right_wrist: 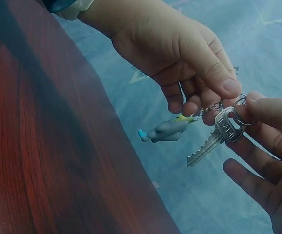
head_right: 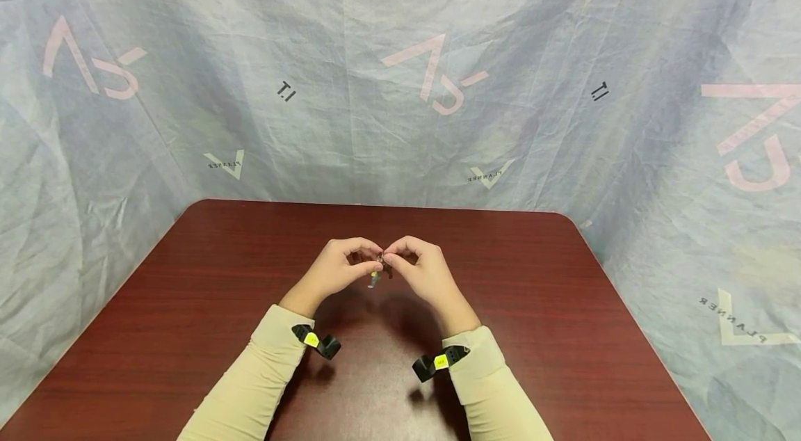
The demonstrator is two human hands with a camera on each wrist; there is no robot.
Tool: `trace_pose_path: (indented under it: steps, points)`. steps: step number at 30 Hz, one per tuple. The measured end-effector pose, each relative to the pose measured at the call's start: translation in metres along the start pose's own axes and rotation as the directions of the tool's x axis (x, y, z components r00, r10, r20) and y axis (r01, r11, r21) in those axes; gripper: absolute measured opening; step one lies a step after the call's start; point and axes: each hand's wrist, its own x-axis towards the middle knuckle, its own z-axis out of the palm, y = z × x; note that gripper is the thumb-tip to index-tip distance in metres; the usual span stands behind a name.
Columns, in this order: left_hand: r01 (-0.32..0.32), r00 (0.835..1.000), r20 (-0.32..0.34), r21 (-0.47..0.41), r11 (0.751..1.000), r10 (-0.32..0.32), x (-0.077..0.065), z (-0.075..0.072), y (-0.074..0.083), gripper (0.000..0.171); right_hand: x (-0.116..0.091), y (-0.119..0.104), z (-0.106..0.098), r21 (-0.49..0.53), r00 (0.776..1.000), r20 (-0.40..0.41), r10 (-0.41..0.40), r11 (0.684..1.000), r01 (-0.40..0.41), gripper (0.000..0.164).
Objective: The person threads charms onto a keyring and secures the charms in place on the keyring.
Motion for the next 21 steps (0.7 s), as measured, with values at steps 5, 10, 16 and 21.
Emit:
trace_pose_path:
  steps: [5,10,16,21]
  points:
    - [-0.025,1.000,0.010,-0.036,0.999,0.025,0.0003,0.0039,-0.0030,0.032,0.0002,-0.0018,-0.0012,0.003,0.999,-0.021,-0.028,1.000,0.028,0.005]
    - [-0.041,0.999,0.009,-0.067,0.997,0.042,0.0000,0.0061,-0.0053,0.034,0.0004,-0.0029,-0.0025,0.012,0.999,-0.031,-0.043,0.999,0.044,0.005]
    - [-0.055,0.999,-0.002,-0.072,0.996,0.055,-0.0002,0.0061,-0.0051,0.025,0.0005,-0.0015,-0.0035,0.014,0.999,-0.022,-0.041,0.999,0.042,0.005]
    - [-0.055,0.999,-0.003,-0.059,0.997,0.055,0.0000,0.0058,-0.0051,0.021,-0.0001,-0.0013,-0.0045,0.009,0.999,-0.014,-0.040,0.999,0.041,0.006]
